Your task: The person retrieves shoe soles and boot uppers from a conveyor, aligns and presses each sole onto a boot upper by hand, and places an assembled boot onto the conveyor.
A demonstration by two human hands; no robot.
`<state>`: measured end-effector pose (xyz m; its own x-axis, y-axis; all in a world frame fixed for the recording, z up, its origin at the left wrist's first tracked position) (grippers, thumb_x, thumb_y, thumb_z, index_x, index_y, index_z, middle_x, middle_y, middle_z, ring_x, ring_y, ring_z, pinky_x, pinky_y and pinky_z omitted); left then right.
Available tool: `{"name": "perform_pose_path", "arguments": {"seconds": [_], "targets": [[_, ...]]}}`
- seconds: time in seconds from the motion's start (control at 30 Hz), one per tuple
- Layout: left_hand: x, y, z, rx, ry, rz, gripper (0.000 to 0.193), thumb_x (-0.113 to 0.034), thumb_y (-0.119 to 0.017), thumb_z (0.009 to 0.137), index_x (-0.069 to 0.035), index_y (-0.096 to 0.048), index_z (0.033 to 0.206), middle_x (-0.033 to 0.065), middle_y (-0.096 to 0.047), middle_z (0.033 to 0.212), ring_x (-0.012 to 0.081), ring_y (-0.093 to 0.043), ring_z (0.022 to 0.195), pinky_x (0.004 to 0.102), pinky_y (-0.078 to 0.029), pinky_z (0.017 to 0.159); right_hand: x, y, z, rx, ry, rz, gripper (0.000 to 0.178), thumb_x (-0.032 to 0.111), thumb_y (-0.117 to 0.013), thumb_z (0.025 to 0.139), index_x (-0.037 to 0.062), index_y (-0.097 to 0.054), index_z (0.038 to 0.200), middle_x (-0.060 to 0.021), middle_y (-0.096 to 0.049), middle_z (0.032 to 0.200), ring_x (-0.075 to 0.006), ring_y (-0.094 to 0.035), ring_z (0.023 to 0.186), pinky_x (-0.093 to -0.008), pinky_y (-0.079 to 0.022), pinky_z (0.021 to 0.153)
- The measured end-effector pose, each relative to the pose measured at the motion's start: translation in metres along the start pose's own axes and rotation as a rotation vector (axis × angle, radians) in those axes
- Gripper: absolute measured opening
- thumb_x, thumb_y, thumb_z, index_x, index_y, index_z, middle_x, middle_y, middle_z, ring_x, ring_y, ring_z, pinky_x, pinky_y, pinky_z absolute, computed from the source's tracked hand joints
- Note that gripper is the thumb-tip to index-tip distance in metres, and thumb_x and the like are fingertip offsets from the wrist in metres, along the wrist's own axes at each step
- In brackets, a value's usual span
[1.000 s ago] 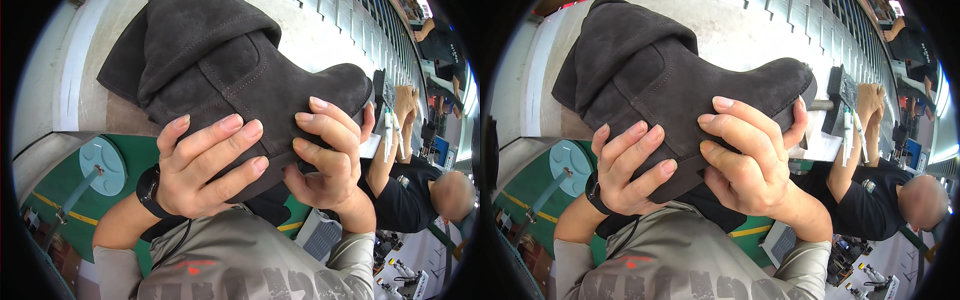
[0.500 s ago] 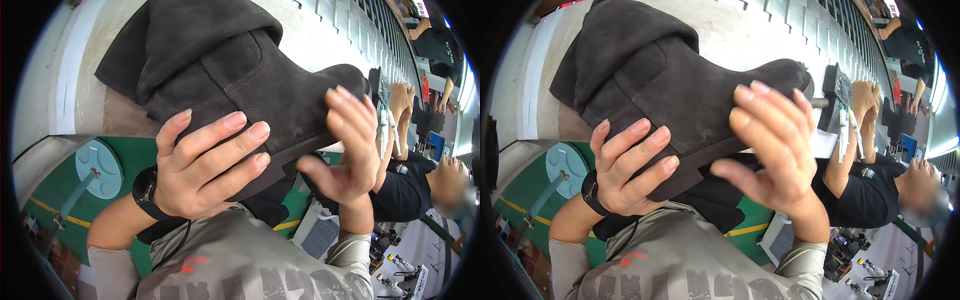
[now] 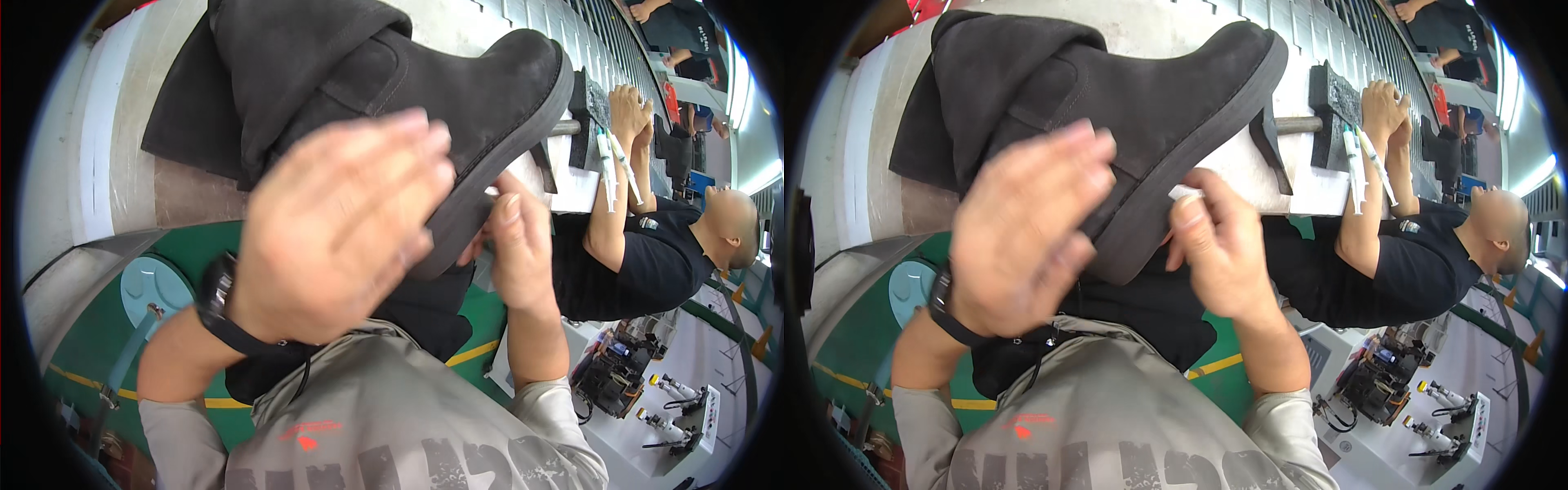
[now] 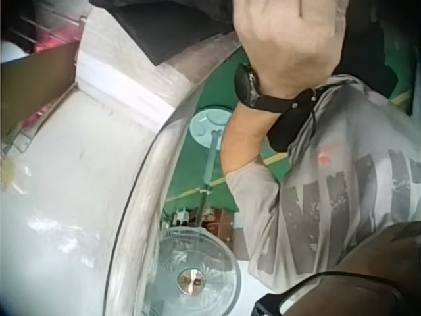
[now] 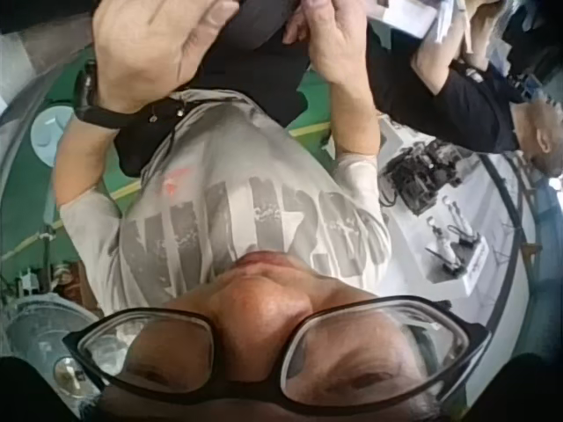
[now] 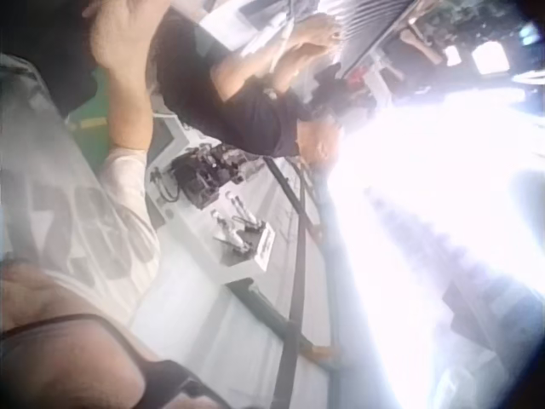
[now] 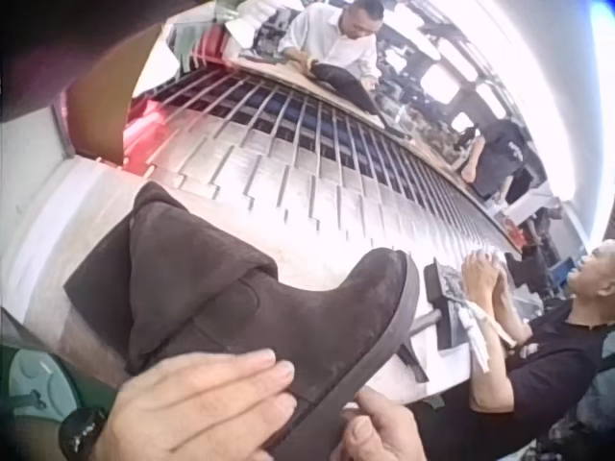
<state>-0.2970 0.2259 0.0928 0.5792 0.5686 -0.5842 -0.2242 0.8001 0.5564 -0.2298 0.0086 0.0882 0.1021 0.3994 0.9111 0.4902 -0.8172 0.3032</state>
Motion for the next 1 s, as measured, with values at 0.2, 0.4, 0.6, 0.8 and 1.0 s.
{"name": "perform_pose_path", "arguments": {"seconds": [0.2,0.4,0.6,0.8,1.0], "targets": [[0.034,-0.012,0.025,-0.074,-0.162,0.567,0.046,-0.03,-0.068,0.1,-0.004,-0.07,0.138,0.0139,-0.068,0.146,0.0373,-0.06,0.141,0.0545,-0.041,0.121,0.008,-0.022,0.01,0.031,0.054,-0.067,0.069,0.052,-0.066,0.107,-0.0131,-0.062,0.129,-0.0046,-0.067,0.081,-0.0064,-0.06,0.062,-0.0212,-0.046,0.051],[0.041,-0.015,0.021,-0.132,-0.169,0.544,0.044,-0.028,-0.07,0.098,-0.006,-0.073,0.136,0.0121,-0.069,0.145,0.0347,-0.061,0.14,0.0556,-0.041,0.12,0.004,-0.024,0.007,0.036,0.081,0.09,0.069,0.05,-0.066,0.108,-0.0125,-0.062,0.135,-0.0065,-0.072,0.093,-0.0074,-0.063,0.069,-0.0209,-0.051,0.057],[0.024,-0.003,0.032,-0.006,0.15,0.258,0.043,-0.025,-0.07,0.096,-0.003,-0.073,0.133,0.0137,-0.07,0.143,0.035,-0.062,0.139,0.0559,-0.042,0.12,0.002,-0.022,0.006,0.004,0.085,0.093,0.068,0.051,-0.066,0.108,-0.0117,-0.063,0.134,-0.0062,-0.072,0.094,-0.0063,-0.062,0.072,-0.0212,-0.05,0.057],[0.021,-0.004,0.038,0.023,0.155,0.253,0.042,-0.023,-0.069,0.097,0.0,-0.073,0.133,0.0148,-0.07,0.143,0.0362,-0.062,0.139,0.0566,-0.041,0.12,0.012,-0.016,0.012,-0.042,0.029,0.135,0.049,0.032,-0.07,0.107,-0.0103,-0.065,0.131,-0.0046,-0.071,0.091,-0.0049,-0.06,0.07,-0.0228,-0.047,0.055],[0.019,-0.001,0.039,0.111,0.156,0.303,0.046,-0.018,-0.069,0.098,0.0,-0.067,0.141,0.0156,-0.066,0.148,0.036,-0.058,0.143,0.0569,-0.038,0.123,0.025,-0.001,0.036,0.06,-0.21,0.037,0.042,0.028,-0.08,0.097,-0.0104,-0.071,0.113,-0.0059,-0.072,0.082,-0.0064,-0.064,0.068,-0.0232,-0.053,0.059]]}}
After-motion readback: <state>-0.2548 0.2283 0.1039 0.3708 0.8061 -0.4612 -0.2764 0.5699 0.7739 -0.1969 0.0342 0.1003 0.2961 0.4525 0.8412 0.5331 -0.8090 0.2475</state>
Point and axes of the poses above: each hand's wrist, its own z-axis towards the middle knuckle, its own y-axis out of the back of the hand, x = y × z, the point moved 5 cm from there along z, towards the middle knuckle
